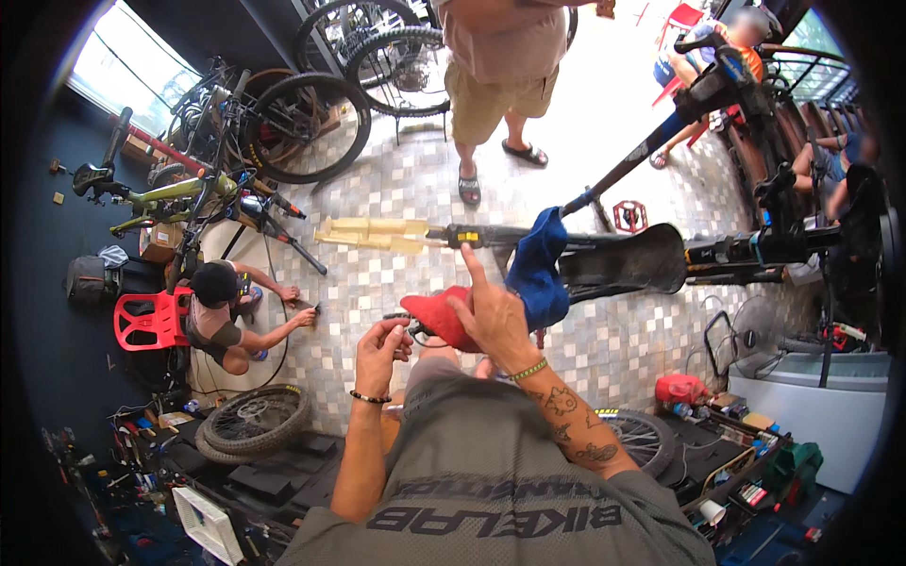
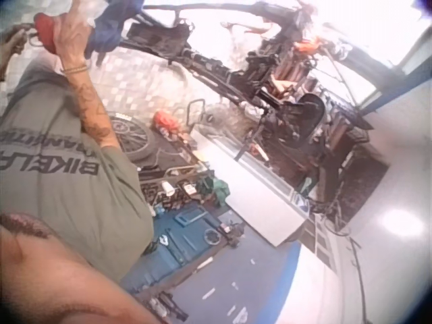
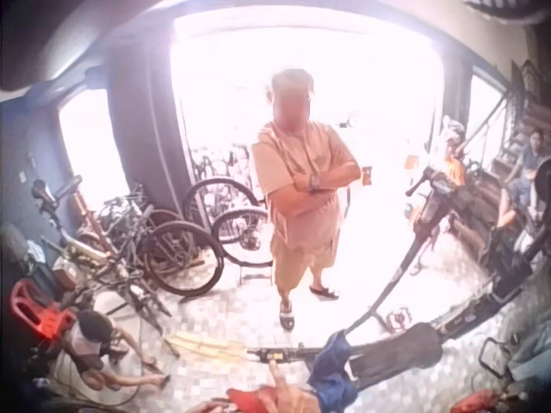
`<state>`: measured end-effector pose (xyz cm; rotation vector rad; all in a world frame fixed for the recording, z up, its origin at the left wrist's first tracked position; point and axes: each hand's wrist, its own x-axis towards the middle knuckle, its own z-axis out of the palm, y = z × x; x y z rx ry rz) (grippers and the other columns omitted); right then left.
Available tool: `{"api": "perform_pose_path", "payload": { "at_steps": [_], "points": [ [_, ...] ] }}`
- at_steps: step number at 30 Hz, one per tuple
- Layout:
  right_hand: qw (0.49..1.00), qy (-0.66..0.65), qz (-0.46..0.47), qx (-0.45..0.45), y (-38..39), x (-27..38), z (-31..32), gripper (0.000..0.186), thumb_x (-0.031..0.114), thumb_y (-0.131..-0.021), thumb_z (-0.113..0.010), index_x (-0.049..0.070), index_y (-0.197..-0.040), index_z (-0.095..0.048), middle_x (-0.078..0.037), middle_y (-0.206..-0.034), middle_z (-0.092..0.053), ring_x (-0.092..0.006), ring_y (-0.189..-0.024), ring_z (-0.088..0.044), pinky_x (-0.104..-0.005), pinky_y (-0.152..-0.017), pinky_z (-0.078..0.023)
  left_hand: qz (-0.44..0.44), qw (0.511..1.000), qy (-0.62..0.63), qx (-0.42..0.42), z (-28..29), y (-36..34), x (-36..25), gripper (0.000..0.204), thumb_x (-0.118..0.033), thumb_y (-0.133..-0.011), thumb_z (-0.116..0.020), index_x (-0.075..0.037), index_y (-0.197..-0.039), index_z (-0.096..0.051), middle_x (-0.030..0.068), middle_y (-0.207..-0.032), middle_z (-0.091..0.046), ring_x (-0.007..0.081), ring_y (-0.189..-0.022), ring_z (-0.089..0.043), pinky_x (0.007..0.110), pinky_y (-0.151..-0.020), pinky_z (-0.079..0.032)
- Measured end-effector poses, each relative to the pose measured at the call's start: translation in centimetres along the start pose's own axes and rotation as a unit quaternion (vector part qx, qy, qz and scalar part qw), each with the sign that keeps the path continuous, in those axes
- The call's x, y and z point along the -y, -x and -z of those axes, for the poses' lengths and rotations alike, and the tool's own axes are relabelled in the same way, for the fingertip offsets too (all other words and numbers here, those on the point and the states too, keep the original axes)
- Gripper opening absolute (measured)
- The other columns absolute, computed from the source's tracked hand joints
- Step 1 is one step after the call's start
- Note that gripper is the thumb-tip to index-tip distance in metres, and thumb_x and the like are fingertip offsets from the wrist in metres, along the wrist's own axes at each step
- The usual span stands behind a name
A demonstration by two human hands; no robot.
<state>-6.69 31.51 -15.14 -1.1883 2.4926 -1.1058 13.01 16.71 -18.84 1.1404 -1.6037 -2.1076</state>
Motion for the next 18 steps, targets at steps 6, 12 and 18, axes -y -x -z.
{"api": "perform_pose_path", "payload": {
  "at_steps": [6, 12, 18],
  "points": [
    [0.999, -0.035, -0.015, 0.022, 1.1, -1.1, 0.0, 0.086, 0.025, -0.097, -0.077, 0.014, -0.169, -0.031, -0.012, -0.076, -0.07, -0.0336, -0.068, -0.071, -0.0449, -0.063, -0.055, -0.008, 1.0, 0.012, 0.004, -1.6, -0.8, 1.9, 0.023, -0.016, -0.108, -0.063, -0.002, -0.125, -0.069, 0.002, -0.083, -0.067, 0.0109, -0.071, -0.064, 0.026, -0.061, -0.054],
    [0.994, -0.106, -0.019, 0.0, 1.1, -1.6, 0.1, 0.087, 0.023, -0.097, -0.078, 0.016, -0.169, -0.031, -0.011, -0.083, -0.073, -0.0295, -0.07, -0.072, -0.0408, -0.064, -0.056, -0.008, 1.0, -0.011, 0.019, -1.9, -1.9, 2.2, 0.021, -0.016, -0.106, -0.067, -0.001, -0.119, -0.074, 0.005, -0.085, -0.073, 0.0074, -0.061, -0.06, 0.024, -0.053, -0.047],
    [0.992, -0.126, -0.006, 0.015, 1.9, -1.2, 0.9, 0.072, 0.02, -0.098, -0.077, 0.013, -0.162, -0.046, -0.011, -0.086, -0.073, -0.0273, -0.074, -0.073, -0.0395, -0.071, -0.057, -0.005, 1.0, 0.0, 0.011, -1.3, -2.4, -0.1, 0.021, -0.018, -0.107, -0.067, -0.001, -0.115, -0.074, 0.006, -0.084, -0.074, 0.008, -0.058, -0.06, 0.023, -0.05, -0.046]
  ]
}}
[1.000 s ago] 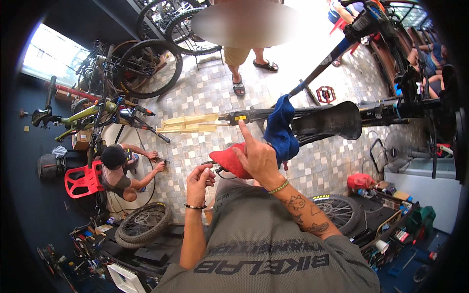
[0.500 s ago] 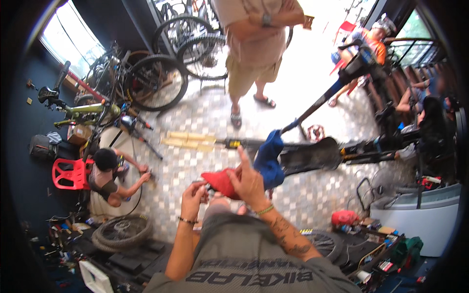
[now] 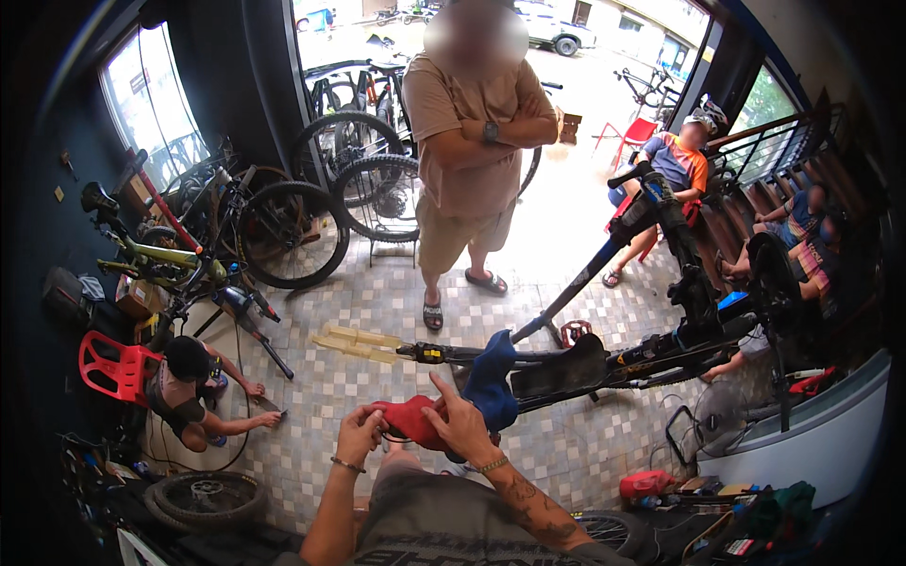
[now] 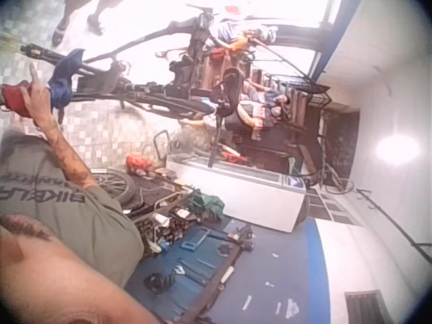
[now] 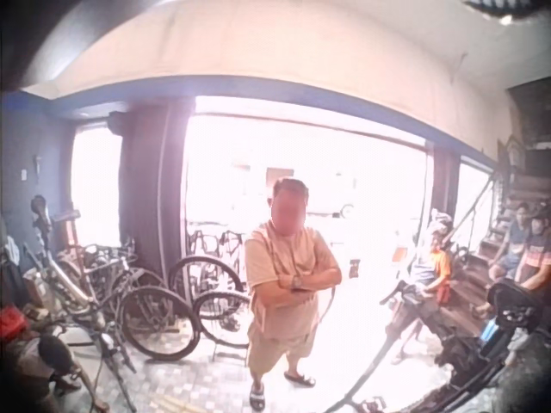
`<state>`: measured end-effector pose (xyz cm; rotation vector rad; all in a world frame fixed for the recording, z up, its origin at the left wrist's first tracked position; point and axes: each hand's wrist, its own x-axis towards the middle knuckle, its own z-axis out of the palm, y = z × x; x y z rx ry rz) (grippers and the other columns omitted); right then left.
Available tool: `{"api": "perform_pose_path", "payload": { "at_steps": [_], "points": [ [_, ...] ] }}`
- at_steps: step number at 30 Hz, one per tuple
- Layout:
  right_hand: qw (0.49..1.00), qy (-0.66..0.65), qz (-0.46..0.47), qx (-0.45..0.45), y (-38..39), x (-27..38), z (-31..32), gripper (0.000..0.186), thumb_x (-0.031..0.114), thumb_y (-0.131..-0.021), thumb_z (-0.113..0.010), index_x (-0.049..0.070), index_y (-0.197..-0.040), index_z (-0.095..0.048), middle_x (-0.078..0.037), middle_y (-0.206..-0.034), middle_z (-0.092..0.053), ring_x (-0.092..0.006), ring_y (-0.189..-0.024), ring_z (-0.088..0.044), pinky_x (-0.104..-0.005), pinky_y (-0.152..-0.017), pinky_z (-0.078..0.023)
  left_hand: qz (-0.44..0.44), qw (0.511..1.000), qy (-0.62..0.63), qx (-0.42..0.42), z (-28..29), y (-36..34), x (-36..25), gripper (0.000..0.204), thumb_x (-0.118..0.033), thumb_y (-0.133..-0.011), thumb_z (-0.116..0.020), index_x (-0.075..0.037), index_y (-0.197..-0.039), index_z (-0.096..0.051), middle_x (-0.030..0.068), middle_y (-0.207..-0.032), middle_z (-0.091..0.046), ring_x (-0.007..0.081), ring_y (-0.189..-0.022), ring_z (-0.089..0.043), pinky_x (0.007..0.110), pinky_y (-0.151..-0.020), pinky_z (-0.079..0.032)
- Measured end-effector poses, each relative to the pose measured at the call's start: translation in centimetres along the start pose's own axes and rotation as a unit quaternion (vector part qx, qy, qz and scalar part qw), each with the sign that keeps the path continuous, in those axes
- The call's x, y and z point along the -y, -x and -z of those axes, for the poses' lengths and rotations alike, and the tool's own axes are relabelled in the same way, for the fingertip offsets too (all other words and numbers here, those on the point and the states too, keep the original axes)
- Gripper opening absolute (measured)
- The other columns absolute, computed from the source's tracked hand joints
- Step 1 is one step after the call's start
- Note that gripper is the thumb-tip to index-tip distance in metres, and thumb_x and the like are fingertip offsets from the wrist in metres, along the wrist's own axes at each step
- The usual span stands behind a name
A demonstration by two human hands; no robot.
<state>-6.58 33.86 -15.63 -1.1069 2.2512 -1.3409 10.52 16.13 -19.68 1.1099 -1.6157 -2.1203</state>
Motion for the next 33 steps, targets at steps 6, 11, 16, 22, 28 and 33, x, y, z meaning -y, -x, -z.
{"api": "perform_pose_path", "payload": {
  "at_steps": [6, 11, 16, 22, 28, 33],
  "points": [
    [0.966, 0.133, 0.075, -0.207, 4.5, -2.1, 2.7, 0.041, 0.016, -0.09, -0.082, 0.01, -0.129, -0.072, -0.009, -0.104, -0.072, -0.0292, -0.1, -0.068, -0.0433, -0.097, -0.05, -0.068, 0.996, -0.054, 0.001, 1.3, -1.9, -2.4, 0.024, -0.021, -0.107, -0.066, 0.0, -0.103, -0.075, 0.0025, -0.072, -0.068, 0.0095, -0.056, -0.06, 0.023, -0.052, -0.048],
    [0.933, 0.295, 0.019, -0.205, 6.5, -5.4, 5.5, 0.033, 0.018, -0.09, -0.08, 0.005, -0.119, -0.07, -0.012, -0.106, -0.068, -0.0342, -0.104, -0.067, -0.0477, -0.099, -0.049, -0.115, 0.988, -0.039, 0.098, -5.3, 0.7, -5.9, 0.026, -0.01, -0.108, -0.063, -0.003, -0.132, -0.066, 0.006, -0.097, -0.073, 0.0097, -0.078, -0.068, 0.026, -0.066, -0.057],
    [0.944, -0.065, -0.031, -0.321, 6.5, -3.7, 7.5, 0.019, 0.013, -0.098, -0.07, 0.003, -0.114, -0.067, -0.013, -0.105, -0.067, -0.0336, -0.099, -0.067, -0.044, -0.095, -0.053, -0.147, 0.949, -0.134, 0.243, -14.3, 2.0, -7.9, 0.033, -0.019, -0.109, -0.065, -0.001, -0.137, -0.066, 0.0067, -0.118, -0.074, 0.0115, -0.107, -0.068, 0.027, -0.093, -0.055],
    [0.908, 0.134, 0.141, -0.371, 6.1, 2.3, 9.7, 0.039, 0.02, -0.093, -0.081, 0.013, -0.131, -0.072, -0.015, -0.135, -0.06, -0.0356, -0.131, -0.054, -0.0497, -0.108, -0.044, -0.118, 0.895, -0.007, 0.429, -19.2, 3.6, -8.0, 0.054, -0.041, -0.114, -0.056, 0.002, -0.146, -0.055, 0.0048, -0.131, -0.063, 0.0121, -0.119, -0.058, 0.031, -0.105, -0.048],
    [0.886, 0.005, 0.077, -0.456, 3.1, -0.5, 10.1, 0.042, 0.036, -0.109, -0.059, 0.002, -0.084, -0.058, -0.016, -0.074, -0.053, -0.0382, -0.069, -0.058, -0.0449, -0.064, -0.045, -0.149, 0.898, -0.051, 0.41, -19.7, 6.4, -7.8, 0.064, -0.043, -0.114, -0.054, 0.007, -0.154, -0.045, 0.0135, -0.149, -0.054, 0.019, -0.142, -0.045, 0.033, -0.12, -0.035],
    [0.787, -0.555, -0.087, -0.255, 3.0, 1.1, 11.7, 0.06, 0.057, -0.113, -0.046, 0.009, -0.081, -0.059, -0.003, -0.067, -0.059, -0.0179, -0.065, -0.061, -0.0359, -0.063, -0.051, -0.325, 0.832, -0.146, 0.425, -18.9, 8.0, -9.8, 0.071, -0.027, -0.103, -0.072, -0.002, -0.162, -0.042, 0.0227, -0.168, -0.04, 0.0331, -0.155, -0.042, 0.04, -0.128, -0.029]
  ]
}}
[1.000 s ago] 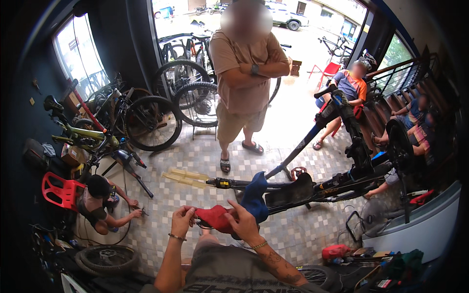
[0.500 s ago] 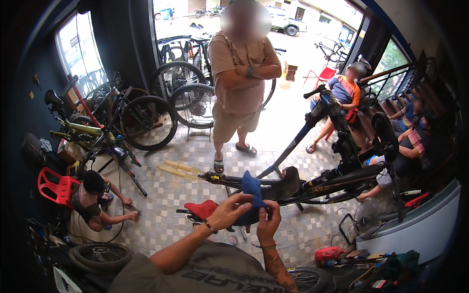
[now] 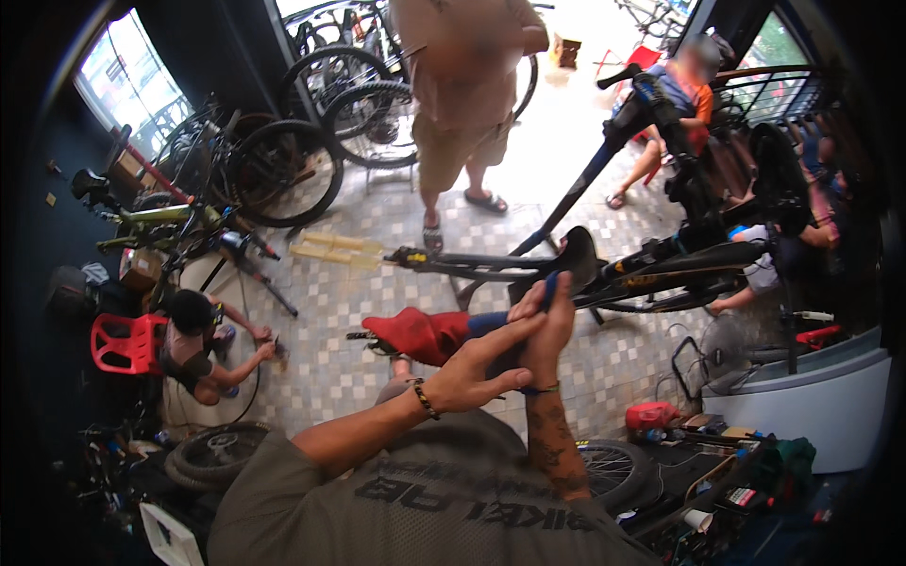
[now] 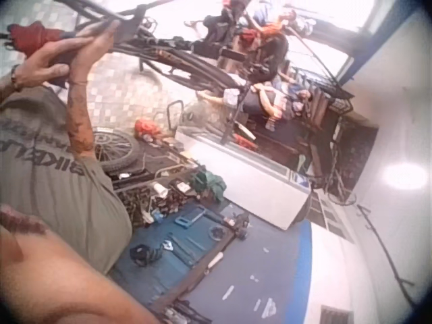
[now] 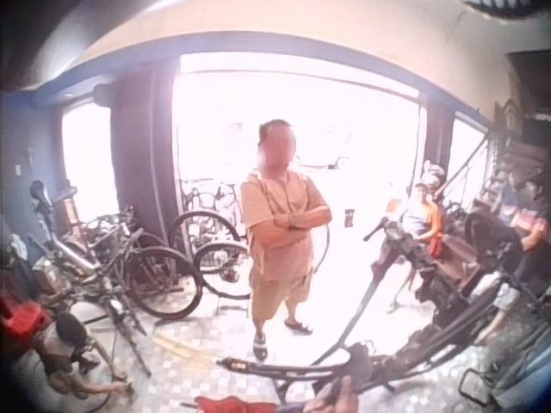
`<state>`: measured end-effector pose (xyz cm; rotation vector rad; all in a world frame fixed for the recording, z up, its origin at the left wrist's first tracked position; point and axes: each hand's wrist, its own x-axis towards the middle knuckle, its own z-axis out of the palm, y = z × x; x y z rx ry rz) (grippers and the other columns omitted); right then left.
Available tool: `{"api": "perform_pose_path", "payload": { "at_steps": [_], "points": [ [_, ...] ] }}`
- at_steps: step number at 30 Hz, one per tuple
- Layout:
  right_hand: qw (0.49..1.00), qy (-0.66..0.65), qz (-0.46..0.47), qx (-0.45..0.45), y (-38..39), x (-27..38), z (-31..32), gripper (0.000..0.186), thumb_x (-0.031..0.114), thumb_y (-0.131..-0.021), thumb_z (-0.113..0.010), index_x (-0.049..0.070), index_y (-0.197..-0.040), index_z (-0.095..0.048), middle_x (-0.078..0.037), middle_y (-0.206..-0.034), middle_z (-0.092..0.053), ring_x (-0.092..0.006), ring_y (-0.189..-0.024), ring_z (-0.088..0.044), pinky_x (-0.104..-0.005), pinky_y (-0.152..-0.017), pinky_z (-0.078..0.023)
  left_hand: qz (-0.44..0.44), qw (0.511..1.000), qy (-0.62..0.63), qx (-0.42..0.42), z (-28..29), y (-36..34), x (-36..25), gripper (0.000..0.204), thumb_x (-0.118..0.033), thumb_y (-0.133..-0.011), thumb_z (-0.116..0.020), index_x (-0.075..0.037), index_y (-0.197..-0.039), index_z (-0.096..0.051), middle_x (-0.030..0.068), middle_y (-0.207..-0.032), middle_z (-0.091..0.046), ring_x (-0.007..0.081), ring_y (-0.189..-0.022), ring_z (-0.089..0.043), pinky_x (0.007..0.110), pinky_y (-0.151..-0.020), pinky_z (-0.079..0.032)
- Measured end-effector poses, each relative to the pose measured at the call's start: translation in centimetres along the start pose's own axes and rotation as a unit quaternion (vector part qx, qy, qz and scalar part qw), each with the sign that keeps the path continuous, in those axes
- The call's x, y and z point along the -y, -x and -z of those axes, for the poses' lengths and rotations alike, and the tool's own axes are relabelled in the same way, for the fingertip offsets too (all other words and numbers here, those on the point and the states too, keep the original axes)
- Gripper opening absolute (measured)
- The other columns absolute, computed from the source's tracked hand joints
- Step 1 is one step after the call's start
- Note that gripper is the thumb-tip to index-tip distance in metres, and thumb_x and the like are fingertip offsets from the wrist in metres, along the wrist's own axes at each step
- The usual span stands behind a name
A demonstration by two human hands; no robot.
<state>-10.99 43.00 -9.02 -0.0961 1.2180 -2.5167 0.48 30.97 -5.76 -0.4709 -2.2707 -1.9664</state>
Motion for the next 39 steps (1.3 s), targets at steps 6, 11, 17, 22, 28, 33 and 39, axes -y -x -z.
{"api": "perform_pose_path", "payload": {
  "at_steps": [6, 11, 17, 22, 28, 33, 39],
  "points": [
    [0.977, -0.115, -0.161, 0.075, 6.0, 1.7, -4.2, 0.069, 0.056, -0.117, -0.03, 0.003, -0.16, -0.041, -0.014, -0.157, -0.052, -0.0273, -0.147, -0.05, -0.0422, -0.124, -0.04, -0.101, 0.922, -0.357, -0.11, 1.7, -2.5, -0.4, 0.062, -0.03, -0.096, -0.069, -0.011, -0.154, -0.057, 0.0229, -0.162, -0.047, 0.0423, -0.152, -0.042, 0.056, -0.128, -0.029],
    [0.926, 0.298, 0.076, 0.222, 7.6, 2.5, -4.5, 0.103, 0.054, -0.094, -0.079, -0.004, -0.163, -0.029, -0.02, -0.156, -0.049, -0.0288, -0.145, -0.049, -0.0394, -0.12, -0.038, -0.127, 0.926, -0.206, -0.29, 3.6, -7.2, 0.0, 0.044, -0.033, -0.113, -0.05, 0.001, -0.093, -0.069, 0.0111, -0.077, -0.068, 0.0241, -0.068, -0.066, 0.038, -0.065, -0.05],
    [0.905, 0.378, 0.129, 0.144, 9.2, 3.6, -0.4, 0.056, 0.028, -0.104, -0.073, -0.002, -0.148, -0.056, -0.018, -0.136, -0.069, -0.0277, -0.123, -0.069, -0.0389, -0.107, -0.052, -0.226, 0.93, 0.015, -0.29, 8.0, -28.6, -12.5, 0.034, -0.032, -0.112, -0.058, -0.002, -0.099, -0.067, 0.0014, -0.072, -0.061, 0.0108, -0.061, -0.06, 0.028, -0.054, -0.047],
    [0.931, 0.329, -0.086, 0.133, 12.3, 0.2, 4.3, 0.049, 0.024, -0.105, -0.072, -0.001, -0.145, -0.062, -0.016, -0.14, -0.071, -0.023, -0.127, -0.07, -0.0365, -0.109, -0.053, -0.334, 0.893, -0.279, -0.115, 7.3, -49.6, -15.0, 0.047, -0.042, -0.109, -0.057, 0.002, -0.12, -0.07, 0.0212, -0.099, -0.076, 0.0261, -0.085, -0.072, 0.042, -0.079, -0.057],
    [0.944, 0.318, -0.053, -0.067, 16.7, 1.8, 9.3, 0.044, 0.021, -0.106, -0.07, -0.003, -0.142, -0.062, -0.019, -0.13, -0.075, -0.0252, -0.119, -0.073, -0.0377, -0.102, -0.057, -0.108, 0.812, -0.461, 0.342, -0.5, -50.7, -6.2, 0.06, -0.053, -0.1, -0.071, -0.006, -0.137, -0.072, 0.0159, -0.125, -0.078, 0.027, -0.117, -0.073, 0.04, -0.108, -0.052],
    [0.923, 0.37, -0.026, -0.1, 18.5, 1.0, 12.7, 0.039, 0.017, -0.106, -0.067, -0.002, -0.141, -0.063, -0.015, -0.127, -0.076, -0.0188, -0.115, -0.072, -0.0341, -0.101, -0.056, -0.17, 0.984, 0.044, 0.023, 3.8, -43.8, -5.3, 0.037, -0.03, -0.107, -0.065, 0.0, -0.123, -0.078, 0.0098, -0.113, -0.08, 0.0172, -0.106, -0.073, 0.035, -0.1, -0.055],
    [0.896, 0.42, -0.079, -0.122, 15.4, 0.8, 16.0, 0.038, 0.017, -0.107, -0.067, -0.002, -0.14, -0.063, -0.011, -0.125, -0.075, -0.0149, -0.113, -0.07, -0.0317, -0.101, -0.055, -0.069, 0.982, 0.128, -0.121, 6.7, -20.4, -3.4, 0.025, -0.005, -0.101, -0.057, 0.006, -0.115, -0.075, 0.0061, -0.084, -0.071, 0.0122, -0.083, -0.068, 0.029, -0.083, -0.055]
  ]
}}
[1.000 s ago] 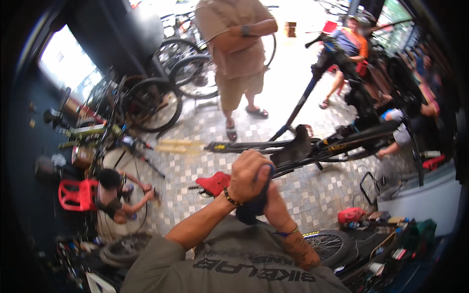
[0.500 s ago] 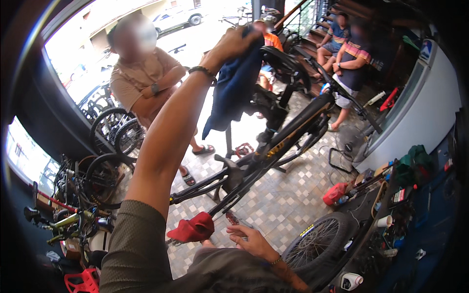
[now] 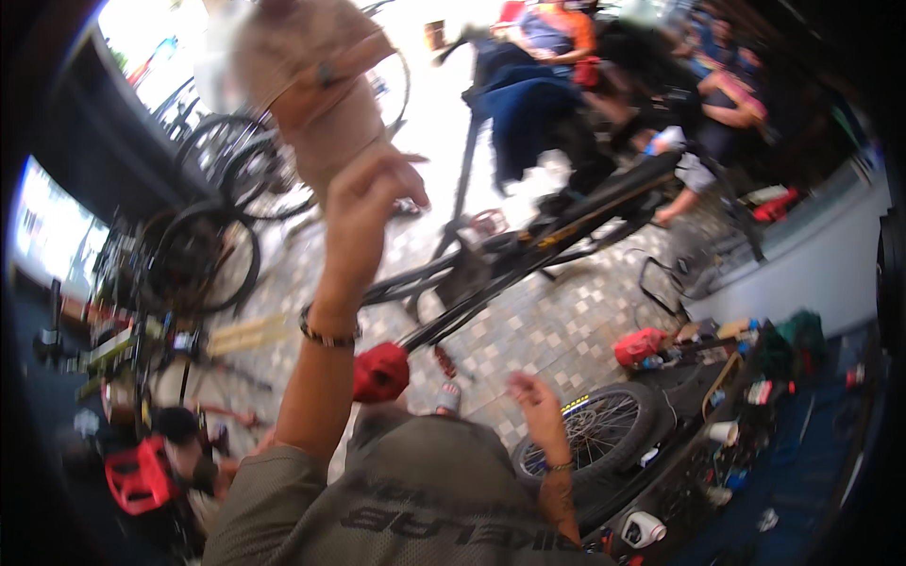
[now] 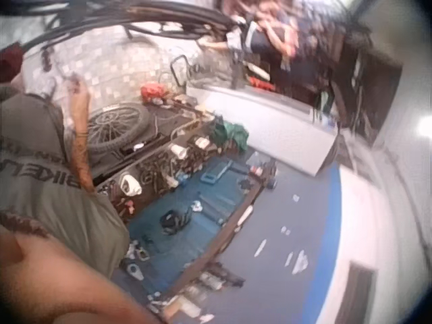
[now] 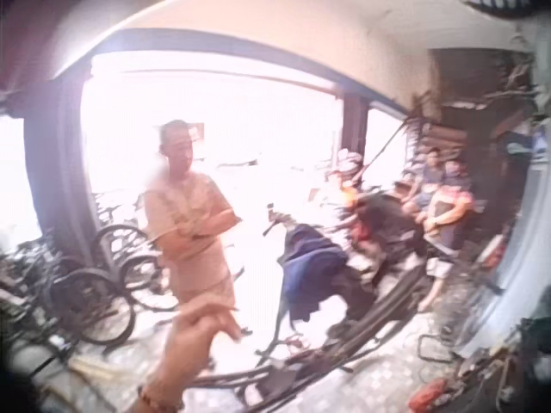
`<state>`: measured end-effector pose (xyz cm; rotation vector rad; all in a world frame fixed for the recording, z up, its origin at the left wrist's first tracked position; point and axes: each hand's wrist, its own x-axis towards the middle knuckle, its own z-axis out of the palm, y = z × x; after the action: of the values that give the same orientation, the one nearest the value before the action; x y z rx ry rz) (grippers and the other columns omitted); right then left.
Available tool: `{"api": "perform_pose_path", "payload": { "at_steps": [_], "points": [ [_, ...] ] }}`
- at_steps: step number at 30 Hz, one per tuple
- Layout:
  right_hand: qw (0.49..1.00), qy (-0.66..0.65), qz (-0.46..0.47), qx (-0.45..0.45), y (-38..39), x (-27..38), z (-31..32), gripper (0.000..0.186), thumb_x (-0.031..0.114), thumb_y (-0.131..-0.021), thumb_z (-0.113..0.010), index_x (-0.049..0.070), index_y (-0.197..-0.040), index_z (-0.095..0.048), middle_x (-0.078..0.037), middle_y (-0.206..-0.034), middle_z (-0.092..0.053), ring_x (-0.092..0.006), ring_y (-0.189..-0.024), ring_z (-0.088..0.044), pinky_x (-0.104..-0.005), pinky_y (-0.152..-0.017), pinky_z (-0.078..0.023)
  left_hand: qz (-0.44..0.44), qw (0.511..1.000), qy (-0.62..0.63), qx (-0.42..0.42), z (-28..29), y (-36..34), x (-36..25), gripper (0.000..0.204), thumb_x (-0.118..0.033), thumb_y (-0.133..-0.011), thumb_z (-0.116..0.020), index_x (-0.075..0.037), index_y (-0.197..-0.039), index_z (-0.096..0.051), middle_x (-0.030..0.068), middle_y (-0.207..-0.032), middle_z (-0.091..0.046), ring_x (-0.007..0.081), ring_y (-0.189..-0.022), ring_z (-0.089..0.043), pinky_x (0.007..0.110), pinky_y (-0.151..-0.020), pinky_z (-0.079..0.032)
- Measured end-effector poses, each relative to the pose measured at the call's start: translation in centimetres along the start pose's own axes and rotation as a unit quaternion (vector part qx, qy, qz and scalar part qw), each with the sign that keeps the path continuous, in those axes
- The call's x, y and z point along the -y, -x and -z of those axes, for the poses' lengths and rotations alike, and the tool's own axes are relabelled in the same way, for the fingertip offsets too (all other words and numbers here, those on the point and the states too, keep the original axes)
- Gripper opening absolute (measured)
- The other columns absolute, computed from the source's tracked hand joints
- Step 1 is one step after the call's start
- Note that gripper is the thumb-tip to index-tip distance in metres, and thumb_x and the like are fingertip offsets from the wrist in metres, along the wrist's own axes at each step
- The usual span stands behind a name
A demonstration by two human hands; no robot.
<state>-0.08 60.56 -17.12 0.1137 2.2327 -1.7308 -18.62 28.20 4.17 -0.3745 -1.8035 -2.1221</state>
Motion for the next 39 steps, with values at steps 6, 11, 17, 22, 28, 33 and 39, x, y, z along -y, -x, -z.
{"api": "perform_pose_path", "payload": {
  "at_steps": [6, 11, 17, 22, 28, 33, 39],
  "points": [
    [0.999, -0.018, 0.037, -0.02, -6.0, 0.0, 2.3, 0.039, 0.017, -0.11, -0.063, -0.002, -0.143, -0.06, -0.012, -0.127, -0.073, -0.0196, -0.11, -0.071, -0.0329, -0.101, -0.055, 0.025, 0.959, -0.258, -0.116, 11.8, 19.1, -5.5, 0.027, 0.006, -0.1, -0.054, 0.001, -0.118, -0.074, 0.0063, -0.093, -0.07, 0.0129, -0.079, -0.066, 0.028, -0.074, -0.053],
    [0.999, 0.041, 0.02, -0.009, -9.7, 4.2, 1.1, 0.037, 0.016, -0.111, -0.06, -0.003, -0.143, -0.061, -0.015, -0.128, -0.073, -0.021, -0.115, -0.071, -0.0335, -0.104, -0.054, 0.05, 0.798, -0.425, -0.425, 21.8, 24.5, -12.1, 0.027, -0.014, -0.112, -0.054, -0.002, -0.131, -0.069, 0.0002, -0.089, -0.058, 0.0026, -0.07, -0.052, 0.018, -0.057, -0.044],
    [0.993, 0.072, 0.068, 0.068, -11.8, 7.2, -3.1, 0.042, 0.022, -0.11, -0.063, -0.002, -0.145, -0.059, -0.014, -0.13, -0.072, -0.0203, -0.114, -0.07, -0.0331, -0.102, -0.054, 0.246, 0.902, -0.176, -0.309, 26.5, 27.3, -7.9, 0.075, -0.066, -0.112, -0.037, -0.003, -0.148, -0.054, 0.017, -0.121, -0.073, 0.0195, -0.092, -0.071, 0.032, -0.079, -0.06],
    [0.997, 0.05, 0.035, 0.037, -10.7, 5.9, -2.8, 0.037, 0.014, -0.107, -0.065, -0.002, -0.141, -0.064, -0.014, -0.127, -0.074, -0.019, -0.115, -0.071, -0.0331, -0.103, -0.055, 0.354, 0.911, 0.083, -0.197, 28.2, 26.3, -4.2, 0.091, -0.081, -0.103, -0.035, 0.0, -0.13, -0.066, 0.0188, -0.118, -0.075, 0.0261, -0.094, -0.074, 0.036, -0.078, -0.06],
    [0.989, 0.126, 0.032, -0.068, -8.4, 6.0, 2.6, 0.032, 0.012, -0.106, -0.067, -0.003, -0.135, -0.066, -0.012, -0.119, -0.077, -0.0173, -0.109, -0.074, -0.0313, -0.099, -0.058, 0.307, 0.841, 0.333, -0.295, 29.8, 29.1, -2.0, 0.053, -0.057, -0.11, -0.053, -0.009, -0.127, -0.069, 0.0218, -0.117, -0.075, 0.0334, -0.105, -0.074, 0.043, -0.088, -0.066],
    [0.968, 0.125, 0.054, -0.213, -8.3, 9.0, 12.5, 0.033, 0.017, -0.106, -0.068, -0.002, -0.134, -0.067, -0.011, -0.117, -0.078, -0.0158, -0.101, -0.075, -0.03, -0.092, -0.058, 0.306, 0.863, 0.291, -0.276, 29.9, 30.3, 1.1, 0.078, -0.067, -0.108, -0.047, -0.012, -0.162, -0.039, 0.0224, -0.113, -0.072, 0.032, -0.078, -0.075, 0.036, -0.051, -0.066],
    [0.929, -0.046, 0.14, -0.341, -12.6, 13.4, 27.3, 0.029, 0.028, -0.107, -0.068, 0.005, -0.124, -0.073, -0.006, -0.109, -0.079, -0.013, -0.086, -0.074, -0.0263, -0.074, -0.057, 0.285, 0.838, 0.414, -0.213, 31.6, 31.9, 0.3, 0.098, -0.078, -0.099, -0.051, -0.002, -0.16, -0.041, 0.03, -0.146, -0.059, 0.0326, -0.1, -0.072, 0.031, -0.062, -0.064]
  ]
}}
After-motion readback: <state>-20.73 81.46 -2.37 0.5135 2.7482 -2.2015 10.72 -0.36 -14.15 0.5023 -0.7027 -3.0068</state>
